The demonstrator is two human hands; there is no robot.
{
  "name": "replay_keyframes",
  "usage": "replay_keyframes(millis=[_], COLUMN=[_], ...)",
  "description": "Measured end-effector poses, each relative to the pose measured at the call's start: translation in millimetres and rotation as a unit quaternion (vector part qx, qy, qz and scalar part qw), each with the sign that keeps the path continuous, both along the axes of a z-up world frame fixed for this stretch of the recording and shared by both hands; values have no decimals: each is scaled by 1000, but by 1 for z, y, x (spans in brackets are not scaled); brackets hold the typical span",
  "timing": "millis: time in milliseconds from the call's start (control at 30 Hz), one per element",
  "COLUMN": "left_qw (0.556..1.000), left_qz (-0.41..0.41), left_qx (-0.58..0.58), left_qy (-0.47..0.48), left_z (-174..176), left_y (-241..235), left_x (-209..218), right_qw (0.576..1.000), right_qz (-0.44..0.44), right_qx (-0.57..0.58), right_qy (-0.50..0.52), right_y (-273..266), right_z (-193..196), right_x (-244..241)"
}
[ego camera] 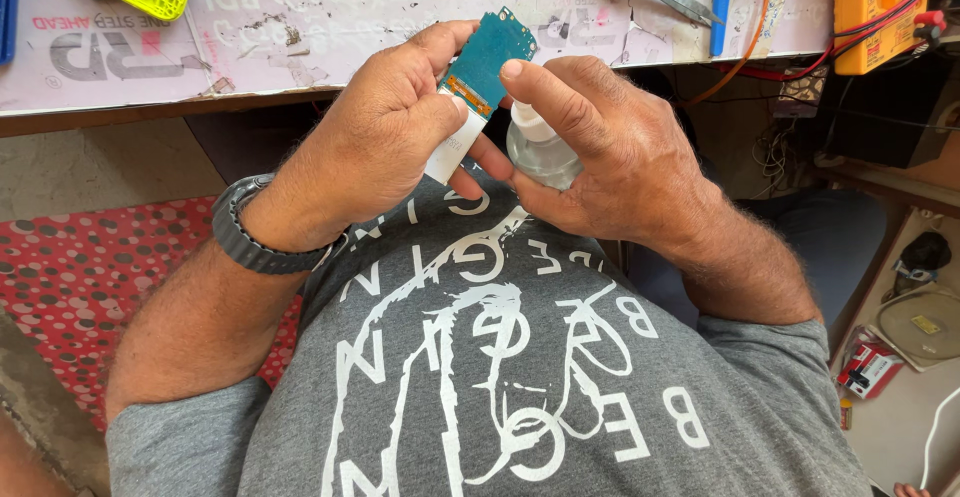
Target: The person uses tweezers to scrape residue from a small green circuit board, then sprays it with a liquid and scrubs it with a toothbrush. They continue to scrape and clean the board with a green pen-like tool.
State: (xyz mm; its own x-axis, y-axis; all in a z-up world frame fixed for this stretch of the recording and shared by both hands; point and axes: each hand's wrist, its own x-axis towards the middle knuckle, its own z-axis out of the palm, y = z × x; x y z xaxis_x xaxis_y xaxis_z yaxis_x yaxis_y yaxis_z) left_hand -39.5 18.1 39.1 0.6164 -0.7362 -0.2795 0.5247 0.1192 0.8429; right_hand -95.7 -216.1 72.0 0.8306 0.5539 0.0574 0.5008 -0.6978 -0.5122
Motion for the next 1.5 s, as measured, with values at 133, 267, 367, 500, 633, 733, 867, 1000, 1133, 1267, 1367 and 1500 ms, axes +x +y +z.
replay_keyframes(millis=[133, 267, 367, 500, 633, 733, 867, 1000, 1133, 1267, 1367, 1500], left_qw=[1000, 1000, 999, 999, 999, 999, 1000, 999, 999, 999, 999, 999], left_qz=[2, 2, 1, -2, -3, -7, 0, -7, -10, -8, -10, -10], left_qx=[0, 4, 25, 45, 39, 49, 18, 34, 36, 37, 39, 25], left_qy=[5, 0, -22, -7, -11, -4, 5, -16, -4, 6, 6, 18], left_z=[-2, -3, -3, -2, -3, -4, -4, -3, -5, -7, -7, -10], left_y=[0, -2, -3, -6, -8, -9, -7, -7, -10, -13, -13, -11], left_x=[1, 1, 0, -1, 0, 0, 2, 3, 1, 2, 4, 5], right_qw=[1000, 1000, 1000, 1000, 1000, 999, 1000, 1000, 1000, 999, 999, 999], right_qz=[0, -2, -1, 1, 7, 6, 2, -1, 1, 3, 2, -14], right_qx=[-11, -20, -21, -22, -17, -26, 5, 3, -6, -1, 0, 22], right_qy=[5, -7, -8, -12, -21, -23, -23, -24, -31, -37, -35, -27], right_y=[0, 0, -1, -3, -5, -5, -6, -7, -9, -9, -7, -7], right_z=[-1, -3, -7, -11, -14, -16, -15, -12, -17, -20, -21, -18], right_x=[0, 1, 0, 0, 2, 1, 1, 0, 0, 1, 3, 1])
